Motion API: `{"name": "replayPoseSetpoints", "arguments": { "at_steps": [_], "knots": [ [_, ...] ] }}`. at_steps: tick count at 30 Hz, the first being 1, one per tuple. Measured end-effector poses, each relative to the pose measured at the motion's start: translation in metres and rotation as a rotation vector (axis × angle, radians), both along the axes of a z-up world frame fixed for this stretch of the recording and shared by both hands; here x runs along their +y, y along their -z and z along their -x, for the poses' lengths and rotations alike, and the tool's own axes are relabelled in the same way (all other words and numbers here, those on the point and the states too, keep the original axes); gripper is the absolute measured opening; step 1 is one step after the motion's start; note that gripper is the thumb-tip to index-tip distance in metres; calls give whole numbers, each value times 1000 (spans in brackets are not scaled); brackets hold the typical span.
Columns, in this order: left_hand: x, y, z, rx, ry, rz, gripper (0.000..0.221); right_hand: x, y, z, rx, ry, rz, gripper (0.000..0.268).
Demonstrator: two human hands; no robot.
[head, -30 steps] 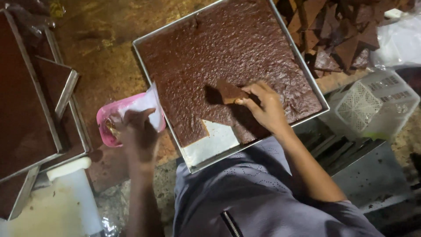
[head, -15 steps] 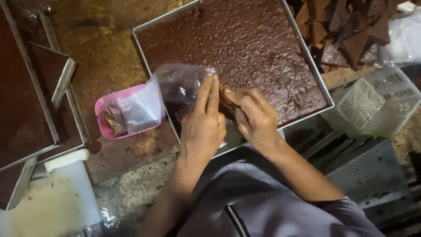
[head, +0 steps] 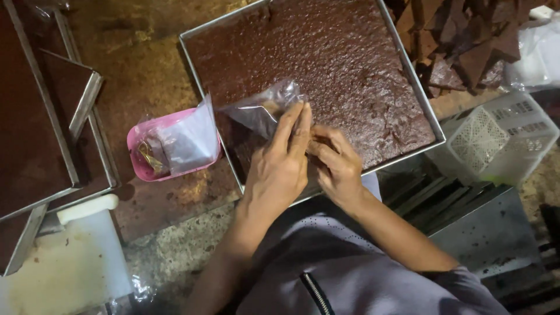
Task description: Packaging individual pieces of cake into plastic bags from a metal tray
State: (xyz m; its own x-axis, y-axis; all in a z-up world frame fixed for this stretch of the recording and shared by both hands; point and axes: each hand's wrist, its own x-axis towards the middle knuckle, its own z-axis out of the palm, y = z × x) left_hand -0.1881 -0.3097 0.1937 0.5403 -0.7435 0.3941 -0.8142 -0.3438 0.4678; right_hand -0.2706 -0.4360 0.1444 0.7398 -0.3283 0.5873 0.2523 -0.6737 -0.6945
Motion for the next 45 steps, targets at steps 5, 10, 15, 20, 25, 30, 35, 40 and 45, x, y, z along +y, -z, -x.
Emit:
{"name": "replayPoseSetpoints", "arguments": {
  "at_steps": [5, 10, 15, 20, 25, 30, 35, 40, 45],
  "knots": [
    [0, 0, 4, 143, 194, 74, 70, -9, 26, 6, 35, -42, -83, 16],
    [7, -25, 1, 176, 258, 87, 77, -11, 25, 12, 128, -230, 178, 43],
    [5, -5, 10, 162, 300, 22, 68, -26, 74, 12, 315, -272, 273, 40],
    [15, -5, 4, 205, 341, -3, 64, -41, -1, -20, 496, -374, 257, 18],
    [88, 38, -67, 198, -45, -40, 37, -87, -77, -35, 581, -495, 20, 10],
    [116, 65, -123, 187, -529, -357, 46, -115, -76, -68, -11, -344, -356, 28],
    [121, 110, -119, 78, -492, -526, 39, -6, -42, -72, 533, -504, 347, 72],
    [110, 89, -113, 220, -525, -209, 21, -5, 29, -67, 453, -642, 652, 58],
    [116, 87, -107, 70, -491, -123, 15, -42, 56, -54, 561, -430, 124, 37]
  ]
}}
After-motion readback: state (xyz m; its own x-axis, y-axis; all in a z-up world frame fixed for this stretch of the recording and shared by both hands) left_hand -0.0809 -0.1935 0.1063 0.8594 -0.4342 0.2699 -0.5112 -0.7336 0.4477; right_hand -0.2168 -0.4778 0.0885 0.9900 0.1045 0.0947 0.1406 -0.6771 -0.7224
